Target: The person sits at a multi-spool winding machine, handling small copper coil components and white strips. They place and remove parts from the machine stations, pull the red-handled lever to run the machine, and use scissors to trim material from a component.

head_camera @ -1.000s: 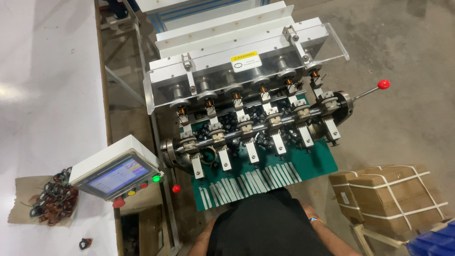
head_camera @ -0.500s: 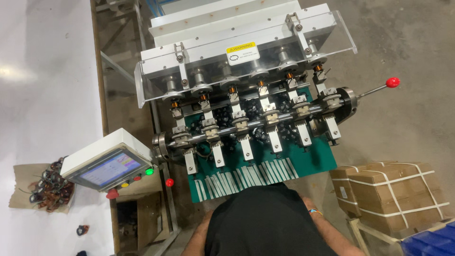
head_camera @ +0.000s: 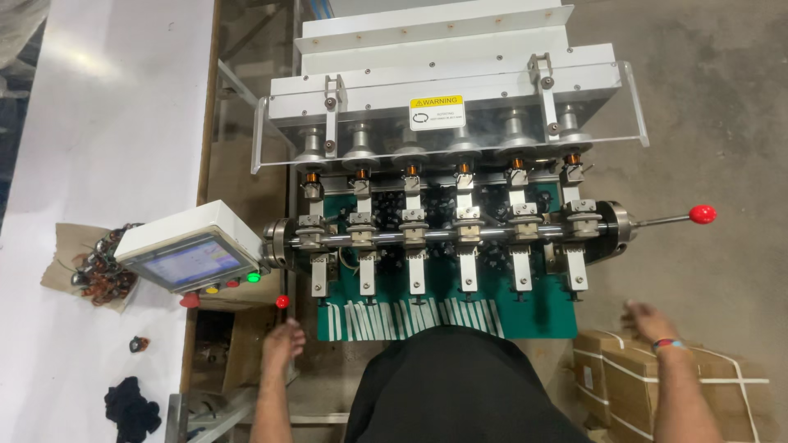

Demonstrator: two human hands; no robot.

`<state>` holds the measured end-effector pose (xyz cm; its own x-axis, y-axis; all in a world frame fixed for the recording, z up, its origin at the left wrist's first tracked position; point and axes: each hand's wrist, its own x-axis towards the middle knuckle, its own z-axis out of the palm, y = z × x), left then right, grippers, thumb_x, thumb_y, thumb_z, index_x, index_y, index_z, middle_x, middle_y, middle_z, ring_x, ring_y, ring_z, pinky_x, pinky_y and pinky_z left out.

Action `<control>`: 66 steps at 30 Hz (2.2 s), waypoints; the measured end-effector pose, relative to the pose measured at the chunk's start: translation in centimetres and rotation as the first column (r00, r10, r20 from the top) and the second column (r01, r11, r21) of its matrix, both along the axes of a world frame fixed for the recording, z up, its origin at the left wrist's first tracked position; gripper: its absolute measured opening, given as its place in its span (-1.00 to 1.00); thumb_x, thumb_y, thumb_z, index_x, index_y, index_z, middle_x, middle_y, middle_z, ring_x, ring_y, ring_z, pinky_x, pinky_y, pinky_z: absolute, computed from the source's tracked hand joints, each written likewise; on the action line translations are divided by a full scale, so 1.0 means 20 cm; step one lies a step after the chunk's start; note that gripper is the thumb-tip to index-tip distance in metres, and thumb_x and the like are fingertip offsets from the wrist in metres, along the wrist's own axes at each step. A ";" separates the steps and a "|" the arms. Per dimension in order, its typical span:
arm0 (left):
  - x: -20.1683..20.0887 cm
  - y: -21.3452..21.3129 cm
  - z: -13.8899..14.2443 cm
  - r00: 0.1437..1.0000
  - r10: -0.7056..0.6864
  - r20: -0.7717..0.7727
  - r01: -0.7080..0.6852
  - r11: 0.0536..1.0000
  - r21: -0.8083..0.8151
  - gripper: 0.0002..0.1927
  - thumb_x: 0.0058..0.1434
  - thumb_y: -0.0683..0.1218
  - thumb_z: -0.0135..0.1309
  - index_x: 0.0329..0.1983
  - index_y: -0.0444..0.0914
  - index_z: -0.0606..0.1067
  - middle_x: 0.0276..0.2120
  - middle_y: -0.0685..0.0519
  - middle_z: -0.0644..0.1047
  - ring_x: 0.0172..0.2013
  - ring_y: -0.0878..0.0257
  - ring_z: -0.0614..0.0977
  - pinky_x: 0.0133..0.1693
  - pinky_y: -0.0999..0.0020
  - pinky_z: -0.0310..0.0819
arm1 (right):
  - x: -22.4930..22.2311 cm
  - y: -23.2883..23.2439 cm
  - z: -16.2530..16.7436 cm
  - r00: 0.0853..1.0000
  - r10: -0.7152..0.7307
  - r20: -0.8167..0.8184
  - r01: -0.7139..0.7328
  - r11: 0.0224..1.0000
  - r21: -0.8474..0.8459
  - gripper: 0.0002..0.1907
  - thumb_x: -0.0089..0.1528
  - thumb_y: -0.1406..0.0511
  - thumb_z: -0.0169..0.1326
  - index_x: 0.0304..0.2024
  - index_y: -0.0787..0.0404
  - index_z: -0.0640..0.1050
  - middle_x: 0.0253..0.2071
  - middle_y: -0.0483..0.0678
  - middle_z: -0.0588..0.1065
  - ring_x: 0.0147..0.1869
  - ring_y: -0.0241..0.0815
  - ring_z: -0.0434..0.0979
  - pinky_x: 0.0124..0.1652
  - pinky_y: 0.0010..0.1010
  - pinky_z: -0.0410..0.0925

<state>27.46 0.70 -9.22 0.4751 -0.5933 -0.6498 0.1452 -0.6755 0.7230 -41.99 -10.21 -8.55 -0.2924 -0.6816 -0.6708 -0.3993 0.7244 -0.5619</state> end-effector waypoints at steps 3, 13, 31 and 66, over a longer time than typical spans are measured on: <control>0.03 -0.16 0.10 0.985 0.172 -0.006 -0.171 0.977 -0.129 -0.46 0.45 0.24 -0.14 -0.02 -0.31 0.54 -0.27 -0.02 0.64 -0.36 0.23 0.66 -0.37 0.32 0.56 | -0.17 -0.33 0.22 0.954 -0.166 0.251 0.246 0.910 -0.333 -0.38 0.55 -0.07 -0.28 0.24 0.32 0.44 0.02 0.16 0.54 -0.02 0.03 0.58 -0.09 -0.14 0.43; -0.07 -0.51 0.24 0.985 -0.106 0.137 0.107 0.994 0.006 -0.44 0.41 0.24 -0.22 -0.02 -0.30 0.56 -0.28 -0.03 0.63 -0.45 0.21 0.63 -0.50 0.30 0.51 | -0.01 -0.84 0.73 0.928 0.308 -0.212 -0.371 0.826 -0.424 -0.44 0.35 0.00 0.01 0.18 0.27 0.53 0.01 0.08 0.60 -0.08 -0.15 0.63 -0.12 -0.28 0.40; -0.03 -0.48 0.05 0.892 -0.053 0.449 0.084 0.995 -0.048 -0.47 0.48 0.08 -0.15 -0.34 -0.40 0.61 -0.55 -0.05 0.61 -0.58 0.23 0.60 -0.48 0.32 0.47 | -0.08 -0.77 0.32 0.582 0.068 -0.810 -0.588 0.723 -0.362 -0.53 0.40 0.08 0.05 -0.23 0.40 0.67 -0.44 0.20 0.57 -0.31 0.13 0.62 -0.12 -0.10 0.48; 0.00 -0.51 -0.16 0.877 0.462 -0.135 -0.481 0.840 -0.251 -0.40 0.41 0.31 -0.28 -0.24 -0.30 0.43 -0.44 -0.05 0.54 -0.53 0.11 0.59 -0.53 0.26 0.37 | 0.11 -0.13 -0.07 0.749 -0.068 -0.659 -0.411 0.733 -0.542 -0.46 0.69 0.17 -0.20 -0.29 0.34 0.53 -0.24 0.21 0.51 -0.11 0.22 0.44 0.00 0.01 0.33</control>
<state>27.40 -9.59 -12.35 0.7040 -0.4642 -0.5375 0.4500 -0.2940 0.8433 -39.88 -12.85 -9.98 -0.2878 -0.9338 0.2126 -0.8886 0.1776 -0.4228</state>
